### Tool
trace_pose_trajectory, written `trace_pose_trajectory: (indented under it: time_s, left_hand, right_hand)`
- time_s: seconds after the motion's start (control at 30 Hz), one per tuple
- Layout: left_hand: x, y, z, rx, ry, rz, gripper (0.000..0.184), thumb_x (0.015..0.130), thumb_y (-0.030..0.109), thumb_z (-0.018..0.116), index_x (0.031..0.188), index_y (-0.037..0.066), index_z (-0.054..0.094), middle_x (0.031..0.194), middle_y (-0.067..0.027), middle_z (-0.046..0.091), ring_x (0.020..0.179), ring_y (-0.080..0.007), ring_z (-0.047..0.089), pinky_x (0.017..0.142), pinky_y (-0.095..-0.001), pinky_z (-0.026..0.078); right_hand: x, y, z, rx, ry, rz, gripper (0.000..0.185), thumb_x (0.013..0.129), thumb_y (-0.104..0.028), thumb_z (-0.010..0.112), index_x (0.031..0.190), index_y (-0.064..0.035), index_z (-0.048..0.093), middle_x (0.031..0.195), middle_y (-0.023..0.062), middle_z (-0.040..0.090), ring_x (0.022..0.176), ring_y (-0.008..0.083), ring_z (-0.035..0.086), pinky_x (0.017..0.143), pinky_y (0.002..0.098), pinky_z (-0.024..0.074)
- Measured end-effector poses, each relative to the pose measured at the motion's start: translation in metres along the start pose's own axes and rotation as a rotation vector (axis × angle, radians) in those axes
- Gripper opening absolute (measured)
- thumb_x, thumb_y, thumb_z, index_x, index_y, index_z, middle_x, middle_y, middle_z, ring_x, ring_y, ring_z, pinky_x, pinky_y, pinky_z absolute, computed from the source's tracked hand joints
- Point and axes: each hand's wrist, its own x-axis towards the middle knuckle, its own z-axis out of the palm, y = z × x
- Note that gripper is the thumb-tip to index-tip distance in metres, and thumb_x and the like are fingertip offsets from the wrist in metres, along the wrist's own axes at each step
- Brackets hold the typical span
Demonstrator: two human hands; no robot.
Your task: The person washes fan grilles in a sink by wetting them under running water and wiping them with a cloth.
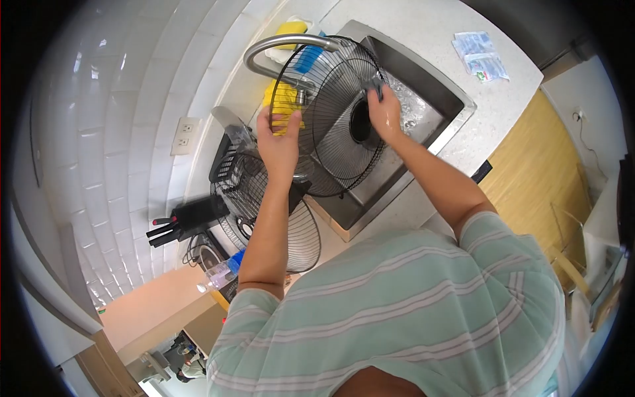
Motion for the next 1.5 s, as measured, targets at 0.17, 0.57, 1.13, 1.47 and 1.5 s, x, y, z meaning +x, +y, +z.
trace_pose_trajectory:
  time_s: [0.17, 0.57, 1.13, 1.47, 1.5]
  left_hand:
    - [0.038, 0.02, 0.006, 0.356, -0.112, 0.184, 0.056, 0.079, 0.025, 0.071, 0.123, -0.003, 0.049, 0.092, -0.0113, 0.064, 0.074, -0.0219, 0.061, 0.073, -0.0317, 0.048]
    - [0.069, 0.028, -0.002, 0.043, -0.249, -0.398, 0.039, 0.094, 0.037, 0.052, 0.078, 0.001, 0.058, 0.061, -0.0019, 0.05, 0.054, -0.0109, 0.047, 0.05, -0.0257, 0.038]
    - [-0.042, -0.012, 0.024, -0.339, 0.188, -0.273, 0.047, 0.096, 0.045, 0.041, 0.074, 0.006, 0.053, 0.065, -0.0032, 0.057, 0.054, -0.0127, 0.053, 0.053, -0.026, 0.041]
    - [0.001, -0.04, 0.021, 0.042, 0.121, -0.133, 0.043, 0.096, 0.033, 0.049, 0.07, -0.001, 0.055, 0.06, -0.0006, 0.05, 0.055, -0.0092, 0.04, 0.052, -0.0268, 0.034]
    - [-0.004, -0.038, 0.024, -0.005, 0.141, -0.119, 0.044, 0.097, 0.033, 0.049, 0.069, -0.001, 0.054, 0.06, -0.0007, 0.05, 0.055, -0.0093, 0.04, 0.052, -0.0273, 0.034]
  right_hand:
    - [0.06, -0.05, -0.001, -0.171, -0.247, -0.108, 0.058, 0.085, -0.055, 0.054, 0.086, 0.0027, 0.062, 0.08, 0.025, 0.061, 0.078, 0.0383, 0.062, 0.071, 0.0411, 0.0471]
    - [0.103, -0.014, -0.039, 0.476, -0.21, 0.408, 0.026, 0.073, -0.019, 0.065, 0.087, 0.0023, 0.061, 0.077, 0.0087, 0.064, 0.069, 0.0141, 0.061, 0.059, 0.0291, 0.0488]
    - [0.016, -0.033, 0.017, -0.139, 0.018, -0.555, 0.036, 0.09, -0.027, 0.054, 0.108, 0.0041, 0.055, 0.119, 0.0239, 0.053, 0.123, 0.0409, 0.041, 0.101, 0.0455, 0.034]
    - [0.069, -0.034, 0.027, -0.17, -0.081, -0.418, 0.041, 0.096, -0.033, 0.041, 0.108, 0.0039, 0.054, 0.122, 0.0232, 0.052, 0.128, 0.0409, 0.035, 0.105, 0.0498, 0.0277]
    - [0.09, -0.036, 0.031, -0.248, -0.169, -0.432, 0.041, 0.096, -0.034, 0.04, 0.104, 0.0029, 0.056, 0.119, 0.0227, 0.053, 0.127, 0.0409, 0.036, 0.105, 0.0505, 0.0273]
